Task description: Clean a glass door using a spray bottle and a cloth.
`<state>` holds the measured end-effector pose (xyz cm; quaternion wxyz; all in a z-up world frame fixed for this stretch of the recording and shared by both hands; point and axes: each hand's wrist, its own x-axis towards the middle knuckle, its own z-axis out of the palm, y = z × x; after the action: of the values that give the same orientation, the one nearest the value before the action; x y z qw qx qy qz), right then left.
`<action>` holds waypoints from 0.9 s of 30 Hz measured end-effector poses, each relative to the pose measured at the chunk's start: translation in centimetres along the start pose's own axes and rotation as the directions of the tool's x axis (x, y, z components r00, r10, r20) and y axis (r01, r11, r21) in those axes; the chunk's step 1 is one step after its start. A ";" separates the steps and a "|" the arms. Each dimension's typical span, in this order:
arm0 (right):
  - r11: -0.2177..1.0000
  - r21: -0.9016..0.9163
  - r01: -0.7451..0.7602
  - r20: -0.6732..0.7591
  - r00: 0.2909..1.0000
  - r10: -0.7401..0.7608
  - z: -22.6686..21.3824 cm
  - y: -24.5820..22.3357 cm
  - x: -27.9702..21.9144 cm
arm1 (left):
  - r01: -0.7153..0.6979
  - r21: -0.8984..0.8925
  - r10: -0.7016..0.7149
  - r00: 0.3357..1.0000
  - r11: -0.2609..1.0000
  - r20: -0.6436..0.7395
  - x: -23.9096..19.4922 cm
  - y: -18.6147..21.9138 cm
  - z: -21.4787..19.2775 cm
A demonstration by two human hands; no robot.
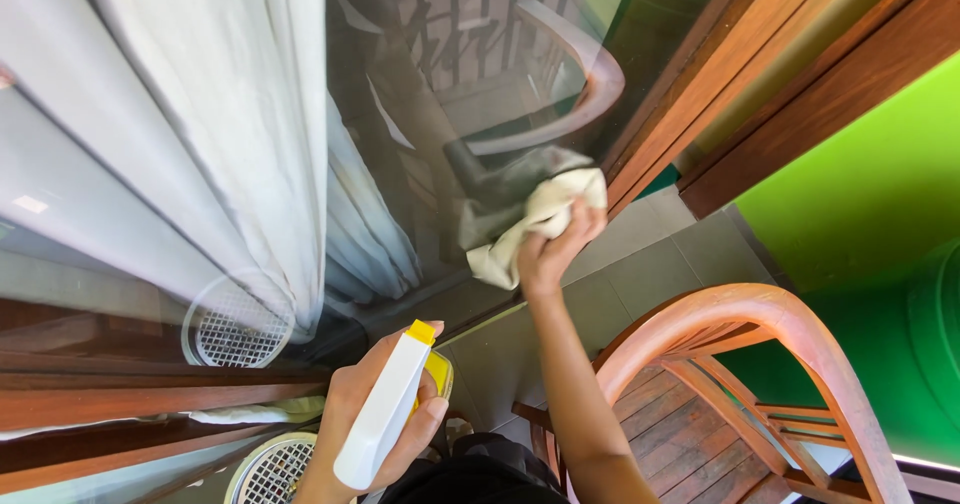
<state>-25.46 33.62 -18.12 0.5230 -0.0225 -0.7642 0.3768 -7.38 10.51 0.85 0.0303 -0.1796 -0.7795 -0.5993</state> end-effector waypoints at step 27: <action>0.995 0.096 0.002 -0.130 0.991 0.010 -1.0 -4.3 8.2 | -0.004 -0.021 0.004 1.000 1.000 0.019 -0.2 0.3 0.7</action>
<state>-26.81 34.60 -8.96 0.5715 -0.0236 -0.7094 0.4118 -7.03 11.18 0.86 0.0222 -0.1870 -0.7730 -0.6058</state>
